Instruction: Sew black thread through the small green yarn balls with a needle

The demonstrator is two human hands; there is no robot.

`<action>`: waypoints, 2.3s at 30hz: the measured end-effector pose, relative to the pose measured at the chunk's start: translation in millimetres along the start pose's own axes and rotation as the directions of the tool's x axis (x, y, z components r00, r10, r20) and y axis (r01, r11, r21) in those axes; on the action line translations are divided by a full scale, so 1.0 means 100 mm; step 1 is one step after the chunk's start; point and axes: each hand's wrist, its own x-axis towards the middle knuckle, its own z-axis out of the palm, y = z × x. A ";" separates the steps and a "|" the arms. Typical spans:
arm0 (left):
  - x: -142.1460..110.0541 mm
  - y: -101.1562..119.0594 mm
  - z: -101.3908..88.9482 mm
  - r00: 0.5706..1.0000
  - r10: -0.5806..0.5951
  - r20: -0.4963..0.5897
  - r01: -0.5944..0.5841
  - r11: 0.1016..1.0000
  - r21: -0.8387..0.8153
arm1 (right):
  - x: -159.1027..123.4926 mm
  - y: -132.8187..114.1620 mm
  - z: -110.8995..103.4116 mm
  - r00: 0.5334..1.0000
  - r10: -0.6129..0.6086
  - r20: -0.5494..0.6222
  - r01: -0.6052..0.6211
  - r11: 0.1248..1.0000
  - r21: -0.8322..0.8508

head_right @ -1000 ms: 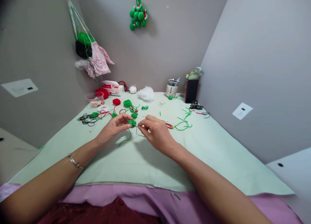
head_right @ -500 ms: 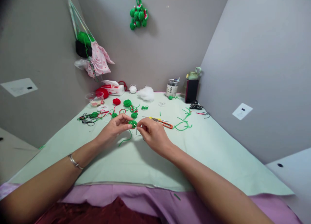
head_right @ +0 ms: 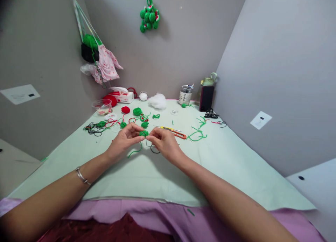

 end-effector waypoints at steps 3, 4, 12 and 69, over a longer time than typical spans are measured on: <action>0.01 -0.04 0.01 0.998 0.058 -0.007 -0.058 0.997 0.052 | -0.01 -0.01 0.01 0.999 0.017 0.030 -0.020 0.995 0.100; 0.01 -0.05 0.02 0.997 0.080 -0.006 -0.079 0.994 0.075 | -0.02 -0.01 0.02 1.000 -0.002 0.027 0.000 0.996 0.085; -0.01 -0.09 0.02 0.987 0.133 0.085 -0.151 0.953 0.263 | -0.06 -0.03 0.02 0.957 -0.282 -0.066 0.233 0.886 -0.402; 0.04 0.00 -0.13 0.984 0.014 0.178 -0.019 0.999 0.027 | -0.02 -0.12 -0.20 0.993 -0.116 0.028 0.118 0.984 -0.135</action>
